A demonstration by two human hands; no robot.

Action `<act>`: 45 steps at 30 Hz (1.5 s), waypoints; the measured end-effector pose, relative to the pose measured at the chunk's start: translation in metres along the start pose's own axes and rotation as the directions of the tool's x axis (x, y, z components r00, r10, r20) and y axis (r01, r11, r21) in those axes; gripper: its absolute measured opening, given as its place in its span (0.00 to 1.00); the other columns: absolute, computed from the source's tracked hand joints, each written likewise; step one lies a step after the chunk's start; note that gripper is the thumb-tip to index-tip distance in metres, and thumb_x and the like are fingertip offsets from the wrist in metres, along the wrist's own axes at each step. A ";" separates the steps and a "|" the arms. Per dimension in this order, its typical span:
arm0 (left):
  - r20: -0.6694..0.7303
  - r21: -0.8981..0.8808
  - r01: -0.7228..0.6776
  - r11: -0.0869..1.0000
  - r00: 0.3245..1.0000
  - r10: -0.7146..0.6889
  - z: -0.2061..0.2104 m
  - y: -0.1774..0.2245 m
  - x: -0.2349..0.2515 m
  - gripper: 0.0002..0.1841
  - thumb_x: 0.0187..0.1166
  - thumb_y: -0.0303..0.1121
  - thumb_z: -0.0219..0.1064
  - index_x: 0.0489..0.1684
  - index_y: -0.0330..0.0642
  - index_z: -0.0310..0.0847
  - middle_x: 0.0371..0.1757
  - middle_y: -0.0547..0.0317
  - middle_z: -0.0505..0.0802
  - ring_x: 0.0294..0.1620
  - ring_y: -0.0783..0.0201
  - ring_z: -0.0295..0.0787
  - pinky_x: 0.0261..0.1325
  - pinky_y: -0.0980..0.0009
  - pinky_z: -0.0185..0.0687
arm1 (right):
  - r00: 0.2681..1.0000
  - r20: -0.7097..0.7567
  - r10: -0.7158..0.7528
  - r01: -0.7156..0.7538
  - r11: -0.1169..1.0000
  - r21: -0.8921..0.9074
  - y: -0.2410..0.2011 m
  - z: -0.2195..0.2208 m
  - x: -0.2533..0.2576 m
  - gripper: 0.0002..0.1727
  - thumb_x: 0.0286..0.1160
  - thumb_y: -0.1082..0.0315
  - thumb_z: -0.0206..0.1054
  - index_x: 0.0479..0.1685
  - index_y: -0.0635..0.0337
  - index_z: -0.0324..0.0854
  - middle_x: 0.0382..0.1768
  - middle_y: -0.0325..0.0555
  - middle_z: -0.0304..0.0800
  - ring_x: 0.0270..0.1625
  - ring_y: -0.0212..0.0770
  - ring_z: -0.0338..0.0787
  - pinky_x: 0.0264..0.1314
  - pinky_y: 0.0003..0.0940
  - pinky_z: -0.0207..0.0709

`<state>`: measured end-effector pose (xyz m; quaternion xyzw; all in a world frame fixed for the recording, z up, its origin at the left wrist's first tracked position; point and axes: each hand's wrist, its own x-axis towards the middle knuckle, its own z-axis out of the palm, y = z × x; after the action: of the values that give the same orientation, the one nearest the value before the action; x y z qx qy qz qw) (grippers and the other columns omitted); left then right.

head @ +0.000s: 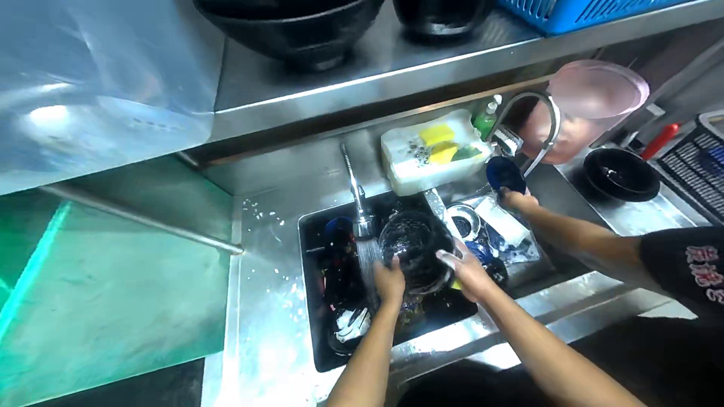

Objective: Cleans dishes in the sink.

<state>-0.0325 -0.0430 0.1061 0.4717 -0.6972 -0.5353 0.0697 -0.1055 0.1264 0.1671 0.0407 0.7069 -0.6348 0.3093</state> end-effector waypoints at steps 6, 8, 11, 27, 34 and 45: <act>0.423 0.137 -0.222 0.965 0.894 0.146 -0.016 -0.007 0.009 0.24 0.95 0.49 0.47 0.59 0.38 0.84 0.48 0.50 0.94 0.46 0.56 0.93 0.54 0.53 0.89 | 0.896 -0.286 0.340 -0.182 0.869 0.461 0.030 -0.072 0.007 0.16 0.83 0.70 0.57 0.65 0.63 0.69 0.41 0.57 0.85 0.35 0.48 0.88 0.37 0.48 0.88; 0.510 0.449 -0.355 0.820 0.855 0.091 -0.019 -0.034 0.013 0.18 0.90 0.44 0.56 0.65 0.44 0.84 0.60 0.50 0.92 0.64 0.53 0.89 0.71 0.49 0.83 | 0.850 -0.298 0.435 -0.162 0.754 0.636 0.036 -0.091 0.004 0.17 0.84 0.69 0.54 0.67 0.67 0.69 0.49 0.63 0.85 0.44 0.54 0.91 0.42 0.51 0.90; 0.579 0.687 -0.493 0.534 0.815 0.007 -0.018 -0.077 0.001 0.28 0.78 0.34 0.65 0.82 0.55 0.75 0.81 0.46 0.78 0.84 0.43 0.71 0.83 0.44 0.69 | 0.815 -0.308 0.492 -0.088 0.630 0.772 0.044 -0.117 0.008 0.17 0.85 0.67 0.50 0.67 0.65 0.67 0.50 0.63 0.84 0.45 0.54 0.91 0.42 0.49 0.91; 0.140 -0.234 0.626 0.744 0.779 -0.611 0.001 -0.085 0.022 0.23 0.83 0.41 0.70 0.69 0.35 0.76 0.45 0.46 0.85 0.32 0.61 0.78 0.33 0.66 0.77 | 0.601 -0.401 0.691 -0.046 0.531 0.846 0.120 -0.127 0.080 0.19 0.83 0.64 0.58 0.69 0.60 0.67 0.53 0.58 0.80 0.47 0.51 0.85 0.42 0.49 0.84; 0.216 -0.195 0.334 0.922 0.932 -0.292 -0.027 -0.053 0.007 0.17 0.81 0.28 0.70 0.64 0.29 0.80 0.52 0.40 0.89 0.43 0.54 0.88 0.46 0.58 0.88 | 0.704 -0.372 0.605 -0.114 0.613 0.782 0.092 -0.127 0.059 0.24 0.85 0.53 0.58 0.74 0.56 0.68 0.58 0.59 0.82 0.52 0.55 0.88 0.48 0.54 0.87; 0.155 -0.501 0.108 0.858 0.987 -0.034 -0.080 -0.033 -0.011 0.19 0.74 0.12 0.61 0.63 0.29 0.74 0.54 0.38 0.90 0.52 0.48 0.93 0.53 0.52 0.94 | 0.846 -0.435 0.307 -0.117 0.904 0.411 0.058 -0.120 0.027 0.25 0.88 0.58 0.56 0.81 0.55 0.67 0.58 0.59 0.85 0.51 0.54 0.90 0.49 0.57 0.87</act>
<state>0.0405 -0.0888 0.1169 0.4232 -0.5167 -0.7341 0.1224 -0.1476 0.2385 0.1037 0.3367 0.6208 -0.6857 0.1763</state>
